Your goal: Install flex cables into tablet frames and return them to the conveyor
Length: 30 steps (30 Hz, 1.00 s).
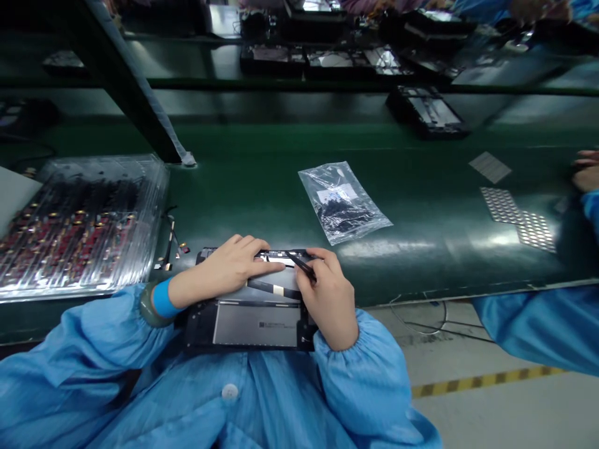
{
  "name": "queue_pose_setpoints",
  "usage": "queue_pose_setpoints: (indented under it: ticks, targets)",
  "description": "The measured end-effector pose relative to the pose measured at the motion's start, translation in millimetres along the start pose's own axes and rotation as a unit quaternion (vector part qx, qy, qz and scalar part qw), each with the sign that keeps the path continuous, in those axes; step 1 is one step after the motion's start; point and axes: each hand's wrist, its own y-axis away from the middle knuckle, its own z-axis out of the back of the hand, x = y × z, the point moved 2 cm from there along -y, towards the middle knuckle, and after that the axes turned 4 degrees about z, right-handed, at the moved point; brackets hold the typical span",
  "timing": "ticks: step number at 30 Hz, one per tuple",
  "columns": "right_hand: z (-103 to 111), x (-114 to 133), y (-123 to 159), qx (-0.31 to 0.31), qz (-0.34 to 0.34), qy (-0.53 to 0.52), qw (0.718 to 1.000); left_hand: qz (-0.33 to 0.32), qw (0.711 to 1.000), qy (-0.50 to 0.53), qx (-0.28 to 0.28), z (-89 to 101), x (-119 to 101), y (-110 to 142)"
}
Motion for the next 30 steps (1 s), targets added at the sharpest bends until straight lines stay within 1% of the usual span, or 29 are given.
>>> queue_pose_setpoints:
  ticks: [5, 10, 12, 13, 14, 16, 17, 18, 19, 20, 21, 23, 24, 25, 26, 27, 28, 29, 30]
  targets:
    - [-3.9, -5.3, -1.4, 0.008, -0.001, 0.036, 0.999, 0.0, 1.0, 0.005, 0.004, -0.8, -0.7, -0.3]
    - [-5.9, -0.1, -2.5, 0.023, 0.007, 0.077, 0.997, -0.007, 1.0, 0.015, 0.011, -0.8, 0.9, 0.5]
    - [-3.8, 1.3, -2.8, 0.017, 0.002, 0.084, 0.996, -0.007, 0.999, 0.031, 0.008, -2.5, 3.0, 1.0]
    - [-1.1, 0.4, -2.5, 0.006, -0.003, 0.082, 0.997, 0.007, 0.999, 0.048, 0.001, -3.7, 4.8, 1.0]
    - [2.8, -1.7, -1.6, -0.008, -0.01, 0.076, 0.997, 0.034, 0.997, 0.07, -0.009, -4.9, 7.0, 0.7]
    - [14.2, -10.0, 2.7, -0.05, -0.03, 0.058, 0.997, 0.103, 0.988, 0.112, -0.013, -7.4, 11.2, -0.5]
    - [21.0, -16.0, 6.3, -0.072, -0.051, 0.053, 0.995, 0.133, 0.983, 0.124, -0.003, -8.0, 12.6, -1.2]
    - [27.6, -23.0, 11.0, -0.084, -0.085, 0.05, 0.992, 0.153, 0.98, 0.129, 0.01, -7.7, 13.4, -2.0]
    - [33.1, -30.6, 16.7, -0.079, -0.133, 0.047, 0.987, 0.162, 0.978, 0.129, 0.024, -5.9, 13.9, -2.6]
    - [36.8, -38.0, 23.3, -0.054, -0.189, 0.035, 0.98, 0.167, 0.977, 0.129, 0.028, -2.5, 14.5, -2.8]
    - [38.4, -44.7, 30.6, -0.014, -0.242, 0.009, 0.97, 0.176, 0.976, 0.13, 0.017, 2.6, 16.1, -2.3]
    - [35.7, -53.7, 45.8, 0.071, -0.321, -0.085, 0.941, 0.218, 0.964, 0.143, -0.043, 16.5, 23.2, 1.4]
    - [32.8, -55.9, 52.7, 0.092, -0.344, -0.146, 0.923, 0.246, 0.952, 0.164, -0.078, 23.9, 28.4, 4.5]
    - [29.6, -56.9, 58.6, 0.093, -0.359, -0.207, 0.905, 0.276, 0.934, 0.198, -0.108, 30.8, 34.4, 8.1]
    - [26.4, -57.0, 63.3, 0.081, -0.37, -0.262, 0.888, 0.302, 0.912, 0.247, -0.126, 36.5, 40.3, 11.5]
    - [23.6, -56.4, 66.7, 0.065, -0.377, -0.309, 0.871, 0.318, 0.889, 0.303, -0.131, 40.9, 45.3, 14.2]
    - [21.0, -55.2, 68.8, 0.057, -0.38, -0.347, 0.855, 0.322, 0.869, 0.354, -0.126, 44.2, 48.6, 15.6]
    - [18.9, -53.4, 69.8, 0.058, -0.38, -0.377, 0.843, 0.319, 0.856, 0.389, -0.119, 46.7, 50.0, 15.6]
    - [17.3, -51.3, 69.8, 0.069, -0.377, -0.398, 0.833, 0.305, 0.854, 0.409, -0.106, 48.5, 49.2, 14.0]
